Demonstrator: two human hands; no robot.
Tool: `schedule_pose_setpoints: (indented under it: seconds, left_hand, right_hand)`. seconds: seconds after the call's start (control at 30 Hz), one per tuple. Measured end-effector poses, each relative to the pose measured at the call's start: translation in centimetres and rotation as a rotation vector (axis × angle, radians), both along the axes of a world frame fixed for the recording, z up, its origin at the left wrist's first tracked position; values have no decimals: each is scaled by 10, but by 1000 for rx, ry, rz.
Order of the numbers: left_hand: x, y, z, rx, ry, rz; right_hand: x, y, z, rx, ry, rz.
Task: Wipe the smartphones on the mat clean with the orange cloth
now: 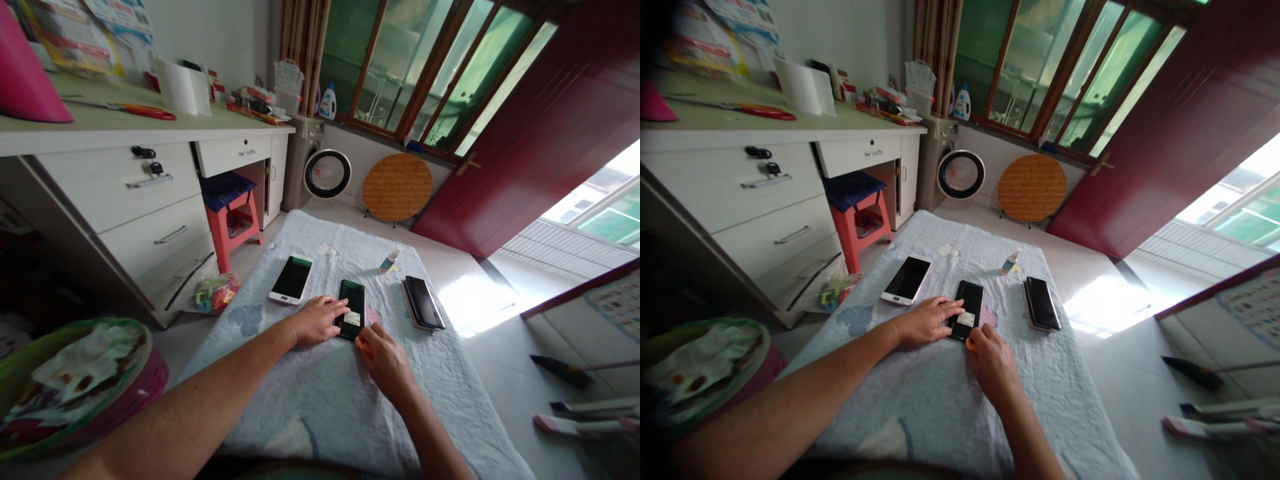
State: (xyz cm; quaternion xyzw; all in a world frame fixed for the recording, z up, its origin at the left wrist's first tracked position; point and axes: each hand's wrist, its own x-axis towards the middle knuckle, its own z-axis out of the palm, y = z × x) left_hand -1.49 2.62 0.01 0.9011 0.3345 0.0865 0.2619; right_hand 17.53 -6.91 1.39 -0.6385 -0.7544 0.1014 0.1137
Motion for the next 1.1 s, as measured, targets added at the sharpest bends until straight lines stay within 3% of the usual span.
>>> schedule_pose_setpoints:
  seconds: [0.37,0.63,0.87,1.1]
  left_hand:
    - [0,-4,5,1,9,12]
    - [-1,-5,12,-32,22,8]
    - [-1,-5,12,-34,10,16]
    - [0,-3,8,-15,1,20]
  right_hand:
    - [20,12,0,16,143,14]
    - [24,67,1,57,28,-57]
    - [28,119,1,88,-48,-199]
    - [19,142,0,103,-79,-200]
